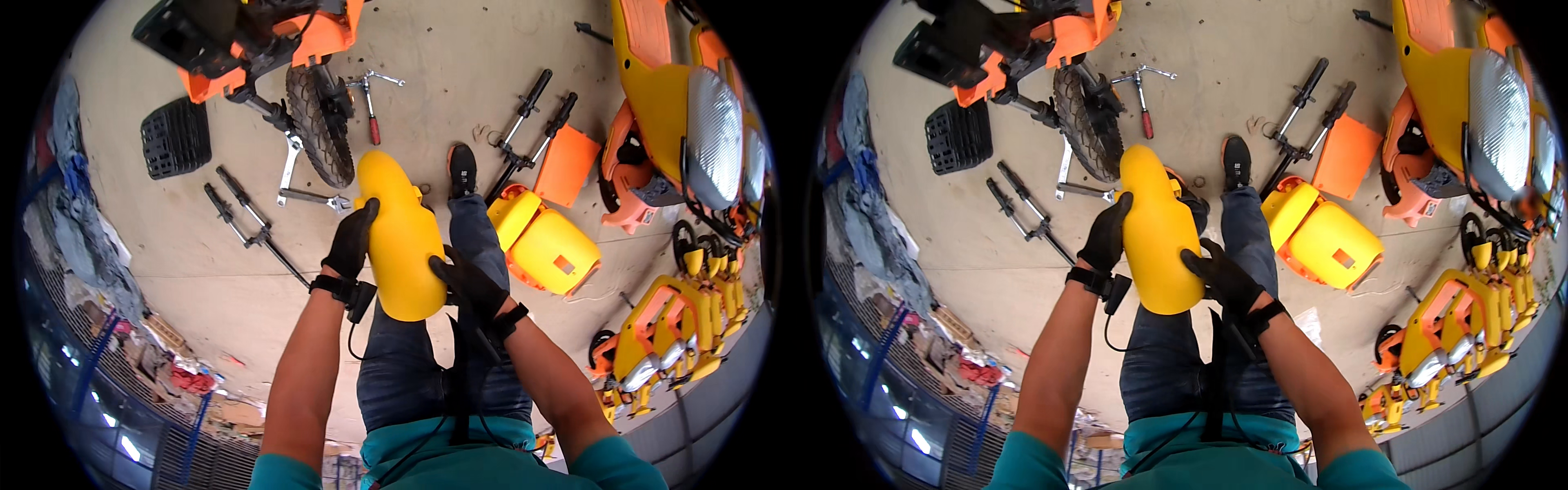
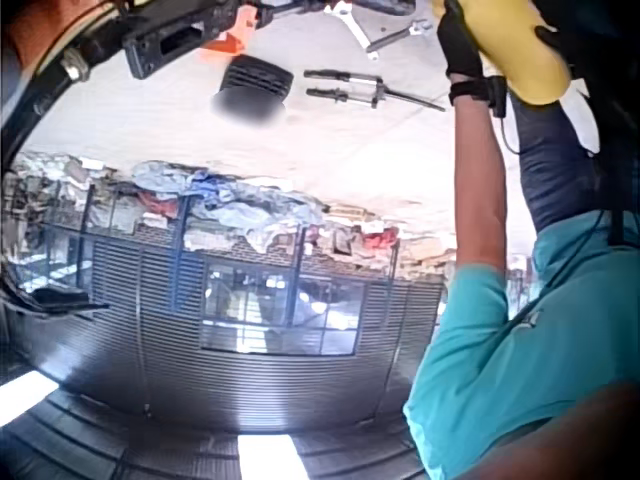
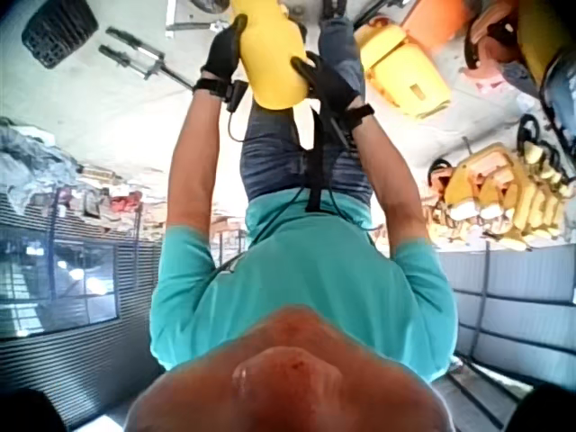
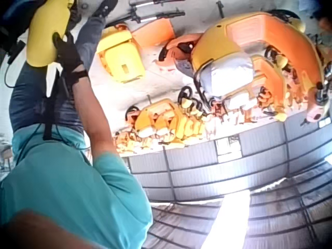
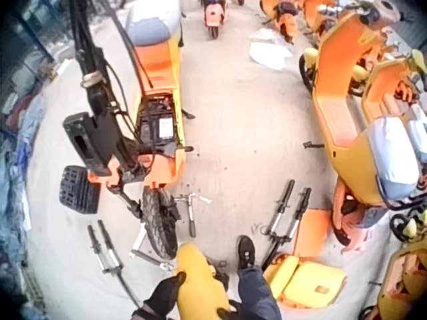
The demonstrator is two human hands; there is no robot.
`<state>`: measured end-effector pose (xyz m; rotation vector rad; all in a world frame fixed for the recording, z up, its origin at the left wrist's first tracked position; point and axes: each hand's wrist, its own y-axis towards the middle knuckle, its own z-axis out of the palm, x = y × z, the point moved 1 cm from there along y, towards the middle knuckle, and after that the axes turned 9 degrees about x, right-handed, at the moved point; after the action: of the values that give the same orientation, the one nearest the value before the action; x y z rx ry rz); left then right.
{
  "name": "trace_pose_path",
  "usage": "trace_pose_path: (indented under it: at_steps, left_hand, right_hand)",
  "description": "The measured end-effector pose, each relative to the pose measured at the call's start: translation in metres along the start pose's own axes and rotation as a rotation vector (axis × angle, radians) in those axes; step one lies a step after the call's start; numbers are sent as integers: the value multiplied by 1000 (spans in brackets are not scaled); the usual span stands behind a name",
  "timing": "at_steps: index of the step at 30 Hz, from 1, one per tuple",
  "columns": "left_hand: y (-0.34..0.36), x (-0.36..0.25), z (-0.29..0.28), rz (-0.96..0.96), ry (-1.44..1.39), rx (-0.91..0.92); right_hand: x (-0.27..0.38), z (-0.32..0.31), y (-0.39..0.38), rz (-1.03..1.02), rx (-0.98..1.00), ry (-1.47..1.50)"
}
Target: The person removes the front axle and wheel from an orange electric scooter by hand and with a wrench, and then positions a yellow plastic fender on the front fork.
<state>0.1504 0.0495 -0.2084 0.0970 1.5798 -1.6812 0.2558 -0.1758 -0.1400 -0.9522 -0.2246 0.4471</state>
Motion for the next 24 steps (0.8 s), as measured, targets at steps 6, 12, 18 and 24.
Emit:
trace_pose_path:
  at_steps: [6,12,18,24]
  left_hand:
    - [17,-6,25,-100,180,21]
    - [42,-39,71,-135,24,38]
    - [87,-13,55,-1,538,-90]
    - [120,-91,-35,-66,1086,-525]
  right_hand:
    - [-31,-32,12,-253,52,230]
    - [-29,-71,-6,-358,-148,-148]
    - [-26,-122,-2,-740,-579,-661]
    - [12,-270,16,-725,-506,49]
